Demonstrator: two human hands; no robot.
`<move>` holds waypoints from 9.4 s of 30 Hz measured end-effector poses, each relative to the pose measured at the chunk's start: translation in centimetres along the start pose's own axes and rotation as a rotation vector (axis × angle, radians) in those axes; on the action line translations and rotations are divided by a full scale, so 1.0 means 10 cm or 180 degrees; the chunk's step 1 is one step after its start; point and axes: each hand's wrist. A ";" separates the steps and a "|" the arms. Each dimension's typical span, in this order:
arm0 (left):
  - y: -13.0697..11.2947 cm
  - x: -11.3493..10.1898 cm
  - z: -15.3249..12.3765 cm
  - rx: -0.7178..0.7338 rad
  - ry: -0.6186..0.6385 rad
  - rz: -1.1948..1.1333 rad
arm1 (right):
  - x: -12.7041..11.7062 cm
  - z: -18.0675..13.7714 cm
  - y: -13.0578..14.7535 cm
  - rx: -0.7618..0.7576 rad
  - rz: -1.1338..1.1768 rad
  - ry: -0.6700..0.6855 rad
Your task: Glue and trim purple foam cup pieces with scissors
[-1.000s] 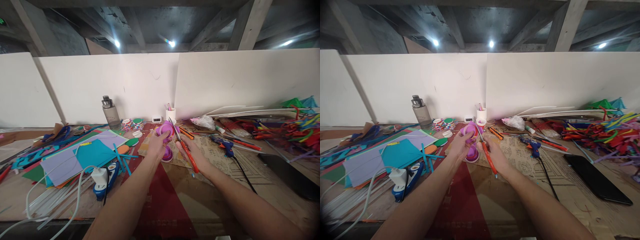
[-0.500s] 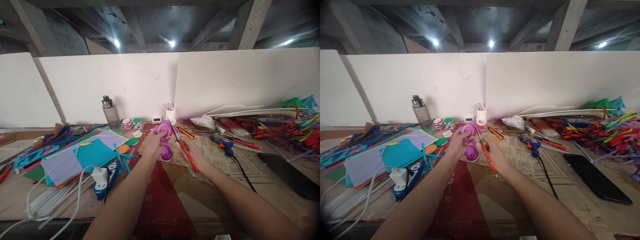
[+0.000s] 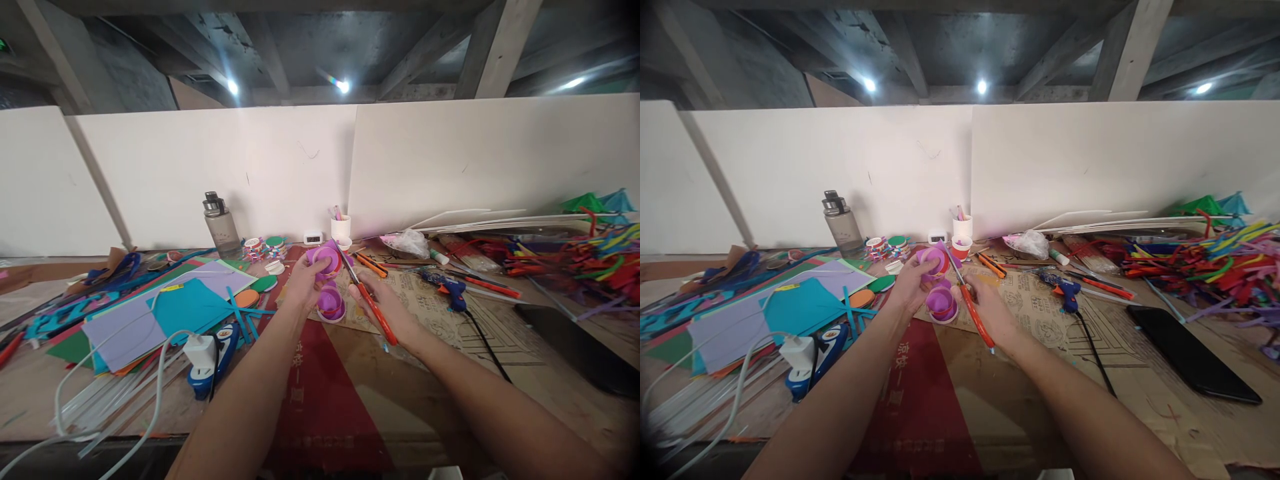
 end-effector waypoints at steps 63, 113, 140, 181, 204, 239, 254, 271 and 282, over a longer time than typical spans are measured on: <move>0.23 0.19 -0.15 -0.0132 -0.0891 -0.1138 | 0.02 -0.01 0.02 -0.0064 0.0015 -0.0142; 0.24 0.11 -0.06 0.0017 -0.0494 -0.0141 | 0.05 0.02 -0.03 0.0004 0.0469 0.0013; 0.07 0.04 -0.02 0.0071 -0.0209 0.0175 | 0.05 0.00 -0.08 0.0280 0.0554 0.0088; 0.08 0.06 -0.04 -0.0172 0.0192 0.0081 | 0.04 0.00 -0.07 0.0277 0.0745 0.0140; 0.07 0.03 -0.02 -0.0056 0.0029 0.0041 | 0.02 0.01 -0.01 0.0127 0.0365 0.0118; 0.12 0.00 0.02 0.0096 -0.0080 -0.0032 | 0.03 0.01 0.01 0.0105 0.0332 0.0061; 0.08 -0.08 0.06 0.0144 0.0186 0.0225 | 0.00 0.00 0.01 0.0294 0.0364 0.0202; -0.03 -0.13 0.09 -0.0031 0.0141 0.0123 | 0.03 -0.01 -0.05 0.0303 0.0193 0.0273; 0.23 0.09 -0.02 -0.0380 -0.0432 -0.0677 | 0.05 0.01 -0.02 0.0041 0.0077 -0.0007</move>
Point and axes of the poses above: each hand's wrist, its own z-axis towards the middle knuckle, its own x-axis out of the palm, y = z × x, and after that the axes turned 1 degree about x, right-handed
